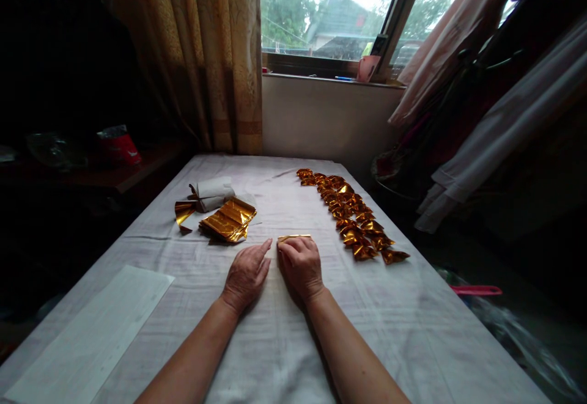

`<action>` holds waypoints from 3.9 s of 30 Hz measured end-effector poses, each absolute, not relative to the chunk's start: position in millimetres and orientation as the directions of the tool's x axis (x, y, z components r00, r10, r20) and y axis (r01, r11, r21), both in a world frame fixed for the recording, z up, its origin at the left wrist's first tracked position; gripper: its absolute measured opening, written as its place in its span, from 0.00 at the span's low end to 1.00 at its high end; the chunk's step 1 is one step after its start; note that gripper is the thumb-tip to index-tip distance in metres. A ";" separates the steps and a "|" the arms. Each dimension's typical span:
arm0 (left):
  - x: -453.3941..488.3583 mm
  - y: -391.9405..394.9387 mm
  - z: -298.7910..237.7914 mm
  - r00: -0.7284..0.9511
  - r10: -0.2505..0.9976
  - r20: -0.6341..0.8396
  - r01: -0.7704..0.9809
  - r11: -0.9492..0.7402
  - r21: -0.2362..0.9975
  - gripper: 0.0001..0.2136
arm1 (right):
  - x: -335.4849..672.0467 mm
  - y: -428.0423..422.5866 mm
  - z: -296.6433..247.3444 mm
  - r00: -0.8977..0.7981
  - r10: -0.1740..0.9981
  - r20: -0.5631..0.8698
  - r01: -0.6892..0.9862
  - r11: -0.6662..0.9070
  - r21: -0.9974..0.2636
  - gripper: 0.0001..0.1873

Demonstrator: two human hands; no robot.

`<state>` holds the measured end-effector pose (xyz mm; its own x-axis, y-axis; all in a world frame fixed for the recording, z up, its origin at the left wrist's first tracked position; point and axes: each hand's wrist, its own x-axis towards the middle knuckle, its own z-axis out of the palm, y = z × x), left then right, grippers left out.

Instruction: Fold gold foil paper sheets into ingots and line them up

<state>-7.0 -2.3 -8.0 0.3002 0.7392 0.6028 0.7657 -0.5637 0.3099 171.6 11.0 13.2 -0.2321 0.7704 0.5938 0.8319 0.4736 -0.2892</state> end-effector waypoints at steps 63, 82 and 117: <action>14.0 -4.0 8.3 0.282 0.859 0.427 0.852 -0.429 0.300 0.08 | 213.3 7.9 0.2 -0.067 0.937 0.342 0.905 0.202 -0.374 0.09; 25.4 -17.5 4.5 0.456 0.812 0.365 0.791 -0.557 0.251 0.16 | 208.0 -4.9 3.2 -0.312 0.798 0.516 0.797 0.516 -0.315 0.11; 7.4 -8.4 12.4 0.379 0.828 0.413 0.845 -0.491 0.210 0.15 | 202.1 -15.8 -0.6 -0.269 0.956 0.114 0.937 0.287 -0.198 0.30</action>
